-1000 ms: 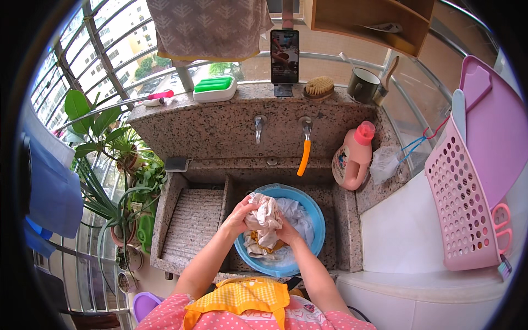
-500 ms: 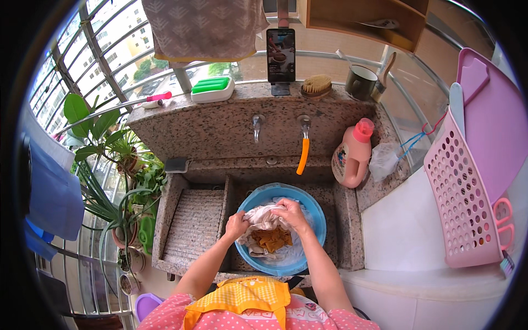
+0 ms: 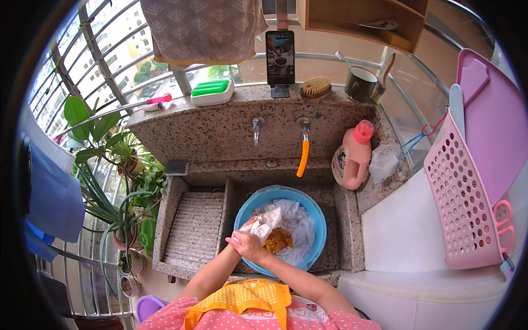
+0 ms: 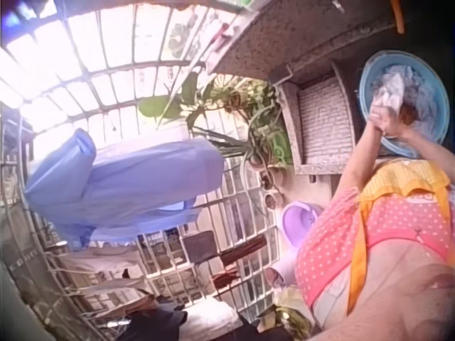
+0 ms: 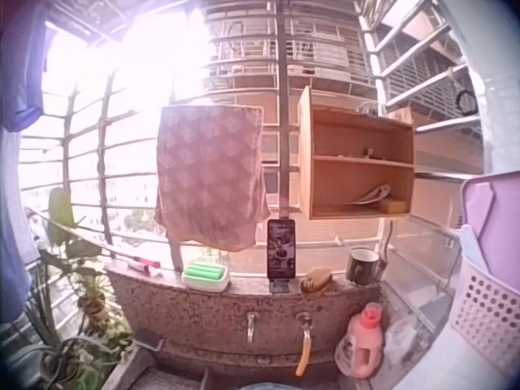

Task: The person washes clothes by hand in a basin filled with water, scrubbing and rinsing various fabric items.

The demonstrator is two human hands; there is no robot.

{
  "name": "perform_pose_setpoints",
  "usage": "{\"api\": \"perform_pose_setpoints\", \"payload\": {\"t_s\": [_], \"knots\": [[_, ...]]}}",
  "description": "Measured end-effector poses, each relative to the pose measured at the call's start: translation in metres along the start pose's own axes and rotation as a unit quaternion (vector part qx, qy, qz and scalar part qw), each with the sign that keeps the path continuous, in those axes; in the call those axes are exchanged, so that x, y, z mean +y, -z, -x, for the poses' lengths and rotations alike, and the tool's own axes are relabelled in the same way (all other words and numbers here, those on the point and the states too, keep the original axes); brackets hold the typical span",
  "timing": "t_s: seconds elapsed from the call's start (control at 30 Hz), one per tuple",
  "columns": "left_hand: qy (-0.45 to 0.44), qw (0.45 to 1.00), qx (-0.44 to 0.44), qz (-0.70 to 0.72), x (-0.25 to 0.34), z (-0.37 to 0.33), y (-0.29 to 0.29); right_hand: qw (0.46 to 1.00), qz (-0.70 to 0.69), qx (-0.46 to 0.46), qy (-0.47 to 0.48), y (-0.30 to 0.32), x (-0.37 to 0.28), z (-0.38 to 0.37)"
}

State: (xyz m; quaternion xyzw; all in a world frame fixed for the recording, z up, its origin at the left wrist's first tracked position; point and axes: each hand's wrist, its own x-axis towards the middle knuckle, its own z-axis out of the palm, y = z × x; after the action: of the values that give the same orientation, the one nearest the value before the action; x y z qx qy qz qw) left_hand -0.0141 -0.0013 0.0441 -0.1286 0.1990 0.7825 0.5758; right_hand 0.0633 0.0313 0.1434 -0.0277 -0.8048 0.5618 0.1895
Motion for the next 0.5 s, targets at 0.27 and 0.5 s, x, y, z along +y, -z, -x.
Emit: {"api": "perform_pose_setpoints", "payload": {"t_s": [0.27,0.5], "knots": [[-0.081,0.978,0.154,-0.116,-0.016,-0.013,-0.034,0.958,0.012,0.253,-0.135,0.053,0.118,-0.043],[-0.052,0.995,0.086,0.009,-0.005,0.011,-0.056,0.75,-0.594,-0.037,-0.287,0.061,0.114,-0.01]]}}
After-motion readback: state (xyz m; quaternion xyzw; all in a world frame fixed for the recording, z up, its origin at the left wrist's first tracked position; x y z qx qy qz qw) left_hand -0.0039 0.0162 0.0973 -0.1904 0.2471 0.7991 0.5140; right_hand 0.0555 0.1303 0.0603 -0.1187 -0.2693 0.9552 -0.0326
